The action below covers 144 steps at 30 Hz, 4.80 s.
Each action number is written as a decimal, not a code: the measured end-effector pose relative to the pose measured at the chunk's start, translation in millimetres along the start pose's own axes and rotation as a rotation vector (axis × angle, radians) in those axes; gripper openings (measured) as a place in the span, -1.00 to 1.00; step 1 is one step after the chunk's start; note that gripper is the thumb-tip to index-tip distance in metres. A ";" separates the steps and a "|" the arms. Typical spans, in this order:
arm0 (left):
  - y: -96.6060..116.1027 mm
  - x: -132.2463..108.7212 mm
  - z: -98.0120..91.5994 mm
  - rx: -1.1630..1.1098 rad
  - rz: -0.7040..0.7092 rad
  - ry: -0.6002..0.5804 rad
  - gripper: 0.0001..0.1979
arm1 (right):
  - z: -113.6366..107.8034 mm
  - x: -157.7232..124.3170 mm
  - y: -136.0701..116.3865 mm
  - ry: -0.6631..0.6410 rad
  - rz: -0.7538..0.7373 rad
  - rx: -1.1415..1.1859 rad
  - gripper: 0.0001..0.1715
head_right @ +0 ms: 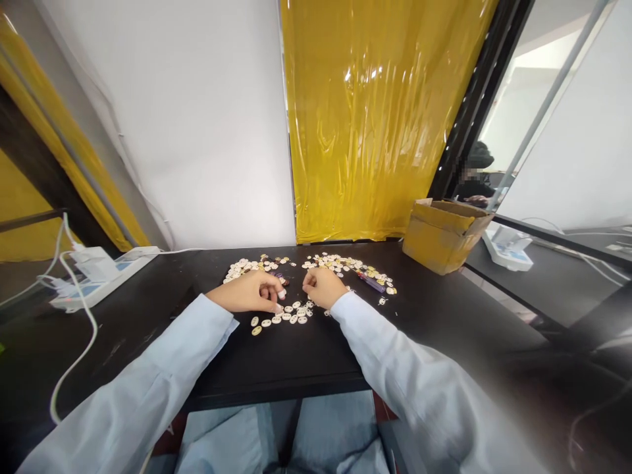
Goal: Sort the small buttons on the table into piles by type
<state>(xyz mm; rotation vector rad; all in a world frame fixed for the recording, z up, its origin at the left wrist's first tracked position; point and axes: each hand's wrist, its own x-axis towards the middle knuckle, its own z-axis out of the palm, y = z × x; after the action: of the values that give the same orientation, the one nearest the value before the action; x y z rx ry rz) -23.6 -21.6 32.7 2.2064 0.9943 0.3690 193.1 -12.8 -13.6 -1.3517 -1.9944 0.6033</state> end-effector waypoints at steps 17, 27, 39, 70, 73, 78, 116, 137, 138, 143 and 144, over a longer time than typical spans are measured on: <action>-4.3 3.8 6.6 0.010 0.059 0.045 -0.83 | 2.1 -1.1 -5.1 0.049 -0.059 0.174 -0.86; -2.7 6.1 11.2 0.100 0.067 0.104 -0.92 | 2.5 -0.5 -4.9 0.050 -0.050 0.249 -0.90; -2.8 12.4 16.9 -0.053 0.084 0.261 -0.87 | 8.2 -4.2 -11.9 0.017 -0.094 0.403 -0.80; -5.2 20.5 30.4 -0.200 0.121 0.441 -0.87 | 5.5 -1.9 -10.8 0.007 0.047 0.585 -0.80; -3.8 19.6 31.8 -0.189 0.115 0.437 -0.86 | 6.2 -1.8 -7.0 -0.001 0.044 0.632 -0.76; -1.1 19.2 28.6 -0.168 0.131 0.402 -0.87 | 1.3 1.1 -4.4 -0.087 0.078 0.650 -0.71; 0.6 17.9 34.7 -0.010 0.184 0.425 -0.95 | -1.9 -4.6 -13.9 -0.139 0.204 0.774 -0.73; -12.1 20.0 28.4 -0.055 0.103 0.442 -0.90 | -37.7 -3.8 5.4 -0.205 0.249 0.139 -0.83; -13.1 20.6 28.4 -0.075 0.095 0.447 -0.89 | -36.6 -4.3 4.8 -0.203 0.244 0.132 -0.84; -14.7 23.1 31.6 -0.197 0.046 0.448 -0.90 | -32.1 -4.8 1.9 -0.203 0.212 0.047 -0.86; -14.2 23.4 32.4 -0.221 0.033 0.443 -0.90 | -31.8 -4.6 1.9 -0.207 0.213 0.025 -0.86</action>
<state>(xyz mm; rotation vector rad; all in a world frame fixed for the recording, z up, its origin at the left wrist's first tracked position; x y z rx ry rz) 0.4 -12.6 -1.0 1.9805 1.0839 0.9668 218.7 -15.9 5.7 -1.5520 -2.0084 0.8950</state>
